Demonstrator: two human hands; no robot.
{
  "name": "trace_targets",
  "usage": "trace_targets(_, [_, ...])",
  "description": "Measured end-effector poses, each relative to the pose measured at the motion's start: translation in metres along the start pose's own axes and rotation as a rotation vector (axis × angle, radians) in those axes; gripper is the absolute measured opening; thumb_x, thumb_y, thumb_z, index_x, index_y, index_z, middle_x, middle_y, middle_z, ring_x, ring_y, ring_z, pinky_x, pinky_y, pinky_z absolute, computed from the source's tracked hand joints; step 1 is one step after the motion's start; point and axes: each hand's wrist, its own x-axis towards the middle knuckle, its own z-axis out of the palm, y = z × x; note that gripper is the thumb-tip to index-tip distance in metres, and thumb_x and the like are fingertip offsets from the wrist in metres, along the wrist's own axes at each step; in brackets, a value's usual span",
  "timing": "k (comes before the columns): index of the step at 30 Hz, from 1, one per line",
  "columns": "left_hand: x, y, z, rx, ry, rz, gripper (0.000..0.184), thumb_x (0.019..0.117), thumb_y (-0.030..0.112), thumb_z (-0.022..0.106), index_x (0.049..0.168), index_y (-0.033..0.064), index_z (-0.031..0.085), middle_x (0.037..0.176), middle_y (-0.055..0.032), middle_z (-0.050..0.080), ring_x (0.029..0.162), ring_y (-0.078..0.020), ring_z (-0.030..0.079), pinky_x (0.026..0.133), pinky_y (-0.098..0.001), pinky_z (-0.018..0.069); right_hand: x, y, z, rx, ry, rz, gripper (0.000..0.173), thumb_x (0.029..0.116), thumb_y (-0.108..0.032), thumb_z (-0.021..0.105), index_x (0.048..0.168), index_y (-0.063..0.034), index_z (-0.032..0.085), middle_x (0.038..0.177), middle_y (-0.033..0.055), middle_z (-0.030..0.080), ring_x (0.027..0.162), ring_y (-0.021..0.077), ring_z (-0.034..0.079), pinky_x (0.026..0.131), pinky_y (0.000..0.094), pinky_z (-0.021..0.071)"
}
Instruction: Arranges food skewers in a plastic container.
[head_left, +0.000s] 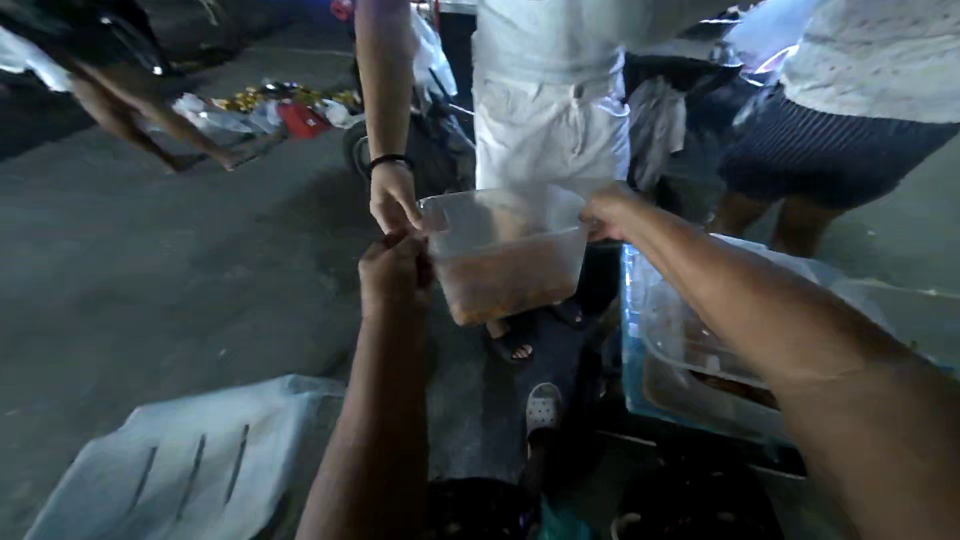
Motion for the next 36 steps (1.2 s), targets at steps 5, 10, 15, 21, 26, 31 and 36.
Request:
trace_targets(5, [-0.050,-0.015,-0.093,0.073,0.070,0.080,0.049,0.0983,0.000,0.060,0.144,0.0148,0.050,0.088,-0.0036,0.064,0.055,-0.0059,0.056,0.047,-0.0195,0.0477,-0.060,-0.003,0.054,-0.161,-0.018,-0.024,0.051,0.0804,0.003,0.074,0.129,0.0047,0.057,0.111,0.0222,0.063,0.087,0.0297,0.065,0.075,0.0458,0.0573])
trace_targets(10, [-0.093,-0.067,-0.161,-0.058,0.075,0.141,0.062,0.0946,-0.007,0.056,0.150,0.0157,0.041,0.091,-0.0016,0.066,0.062,-0.0064,0.062,0.051,-0.0210,0.0526,-0.113,0.032,0.085,-0.247,0.038,-0.298,0.039,0.0797,0.004,0.075,0.118,0.0019,0.065,0.104,0.0201,0.068,0.085,0.0288,0.067,0.073,0.0490,0.0572])
trace_targets(15, [-0.105,-0.089,-0.192,-0.202,0.057,0.160,0.066,0.0904,-0.009,0.053,0.150,0.0130,0.036,0.085,-0.0015,0.066,0.058,-0.0077,0.064,0.048,-0.0219,0.0546,-0.168,0.060,0.094,-0.342,0.112,-0.675,0.028,0.0839,0.000,0.073,0.111,0.0017,0.065,0.069,0.0072,0.062,0.054,0.0132,0.054,0.053,0.0336,0.0490])
trace_targets(21, [-0.108,-0.082,-0.184,-0.199,0.099,0.011,0.042,0.0910,-0.010,0.061,0.131,0.0015,0.055,0.078,-0.0031,0.065,0.049,-0.0056,0.056,0.042,-0.0193,0.0483,-0.185,0.088,0.088,-0.221,0.202,-0.954,0.032,0.0792,-0.001,0.070,0.110,0.0041,0.064,0.063,-0.0027,0.058,0.053,-0.0003,0.051,0.053,0.0178,0.0465])
trace_targets(26, [-0.112,-0.088,-0.168,-0.077,-0.005,0.059,0.035,0.0838,-0.007,0.071,0.114,0.0003,0.056,0.085,-0.0037,0.068,0.070,-0.0099,0.068,0.062,-0.0256,0.0591,-0.184,0.091,0.066,-0.224,0.248,-1.056,0.030,0.0791,-0.002,0.069,0.107,0.0052,0.065,0.062,-0.0042,0.057,0.053,-0.0033,0.050,0.053,0.0149,0.0458])
trace_targets(31, [-0.123,-0.084,-0.153,-0.041,-0.040,0.094,0.051,0.0803,-0.008,0.075,0.124,0.0017,0.050,0.087,-0.0057,0.070,0.074,-0.0135,0.072,0.067,-0.0305,0.0633,-0.187,0.099,0.046,-0.211,0.258,-1.138,0.027,0.0808,-0.002,0.068,0.106,0.0060,0.064,0.061,-0.0050,0.055,0.053,-0.0031,0.049,0.053,0.0145,0.0445])
trace_targets(36, [-0.138,-0.072,-0.142,-0.192,0.005,0.142,0.057,0.0819,-0.016,0.065,0.132,0.0011,0.043,0.110,-0.0107,0.067,0.091,-0.0159,0.072,0.077,-0.0339,0.0634,-0.196,0.108,0.036,-0.128,0.262,-1.170,0.027,0.0807,0.000,0.070,0.106,0.0044,0.064,0.065,-0.0059,0.060,0.055,-0.0037,0.053,0.054,0.0145,0.0481])
